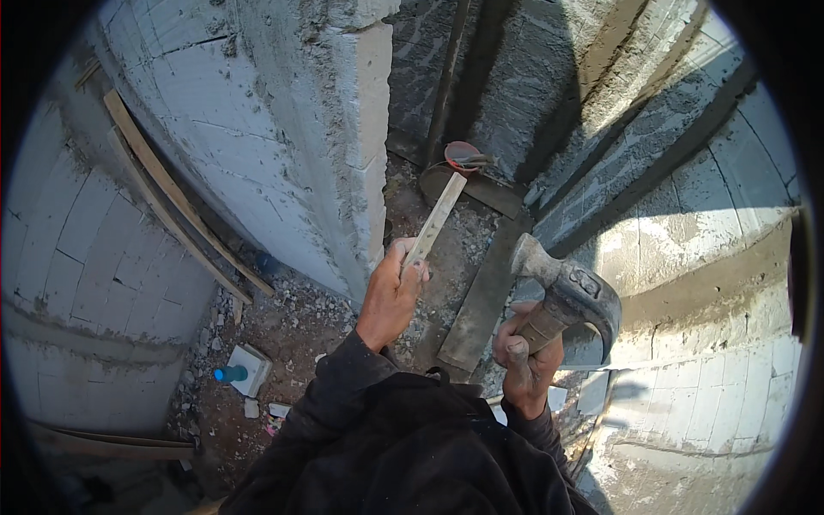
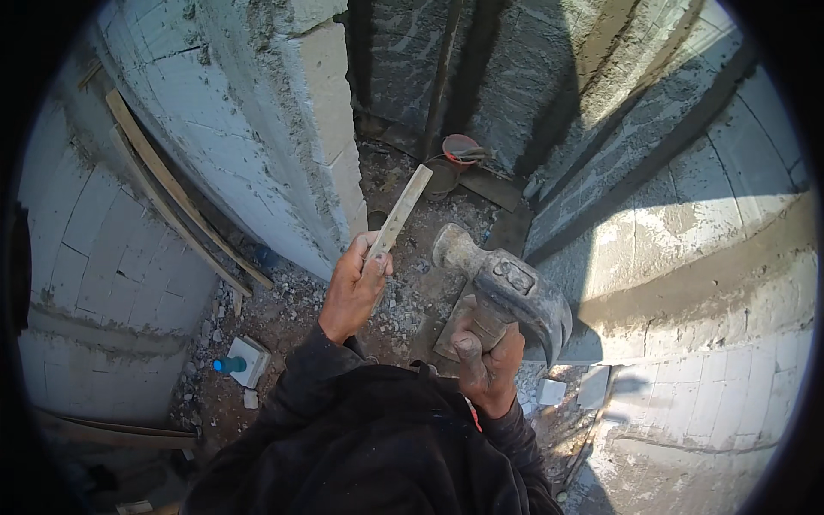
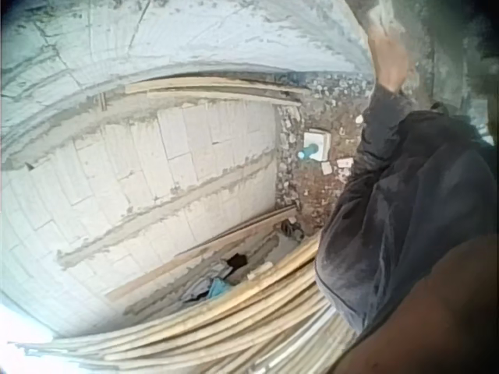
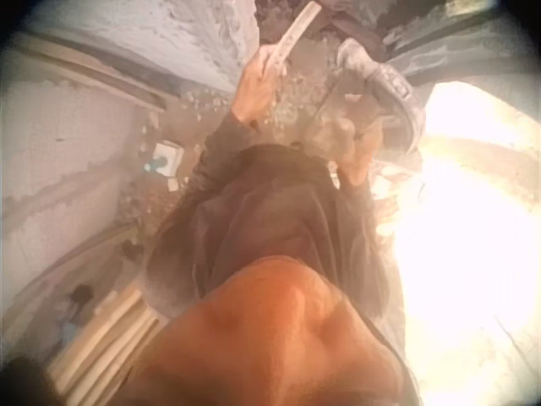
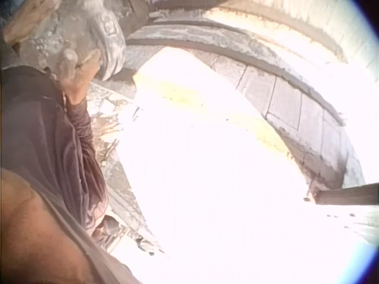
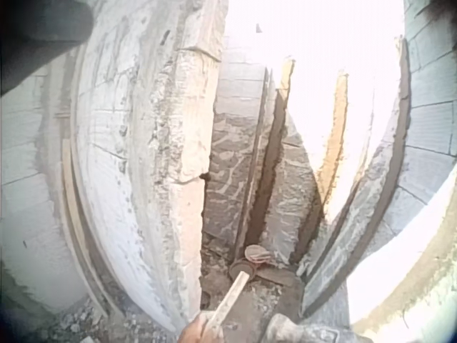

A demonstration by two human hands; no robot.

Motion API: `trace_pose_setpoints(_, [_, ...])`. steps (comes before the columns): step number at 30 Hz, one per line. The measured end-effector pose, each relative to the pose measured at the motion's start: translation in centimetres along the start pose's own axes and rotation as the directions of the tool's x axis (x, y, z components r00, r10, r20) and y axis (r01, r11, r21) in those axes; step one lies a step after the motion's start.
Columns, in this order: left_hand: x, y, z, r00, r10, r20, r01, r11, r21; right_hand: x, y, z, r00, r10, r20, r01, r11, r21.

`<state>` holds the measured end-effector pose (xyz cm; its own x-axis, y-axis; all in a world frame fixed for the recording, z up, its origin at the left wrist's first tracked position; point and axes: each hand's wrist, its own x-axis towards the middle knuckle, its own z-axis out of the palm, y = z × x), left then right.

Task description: The person uses a hammer to knock pieces off a small wooden wedge, holds the wedge against a concrete wall, and later pulls a string from a bucket to set up a guideline.

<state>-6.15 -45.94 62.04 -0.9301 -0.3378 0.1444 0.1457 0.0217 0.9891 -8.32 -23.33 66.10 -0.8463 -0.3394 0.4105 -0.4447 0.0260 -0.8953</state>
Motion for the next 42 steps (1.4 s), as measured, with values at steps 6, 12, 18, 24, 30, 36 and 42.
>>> trace_pose_setpoints(6, [0.0,1.9,0.9,0.995,0.099,0.031,-0.101,0.990,0.096,2.2,0.4,-0.2,0.972,-0.117,0.205,0.212,0.812,-0.544])
trace_pose_setpoints(12, [0.8,0.8,0.4,0.995,0.086,-0.044,-0.079,0.988,0.133,-1.3,-0.1,-0.4,0.996,-0.022,0.087,0.041,0.973,-0.226])
trace_pose_setpoints(18, [0.7,3.0,1.0,0.967,0.247,-0.068,-0.218,0.931,0.293,-2.9,3.3,-0.5,0.982,-0.169,-0.082,0.159,0.980,-0.116])
trace_pose_setpoints(24, [-0.6,4.8,1.3,0.970,0.224,-0.094,-0.198,0.953,0.231,1.6,2.1,0.1,0.986,-0.061,0.154,0.115,0.921,-0.373])
trace_pose_setpoints(30, [0.6,5.1,-0.4,0.984,0.156,-0.083,-0.134,0.965,0.226,-1.8,1.9,-0.4,0.956,-0.256,-0.144,0.230,0.957,-0.175])
trace_pose_setpoints(36, [-1.5,5.7,1.3,0.988,0.136,-0.080,-0.105,0.946,0.307,2.3,1.2,-0.5,0.985,0.071,0.158,0.022,0.853,-0.522])
trace_pose_setpoints(42, [0.1,4.5,-0.2,0.994,0.085,-0.063,-0.076,0.987,0.143,-1.9,1.2,-1.6,0.975,-0.217,0.041,0.220,0.941,-0.258])
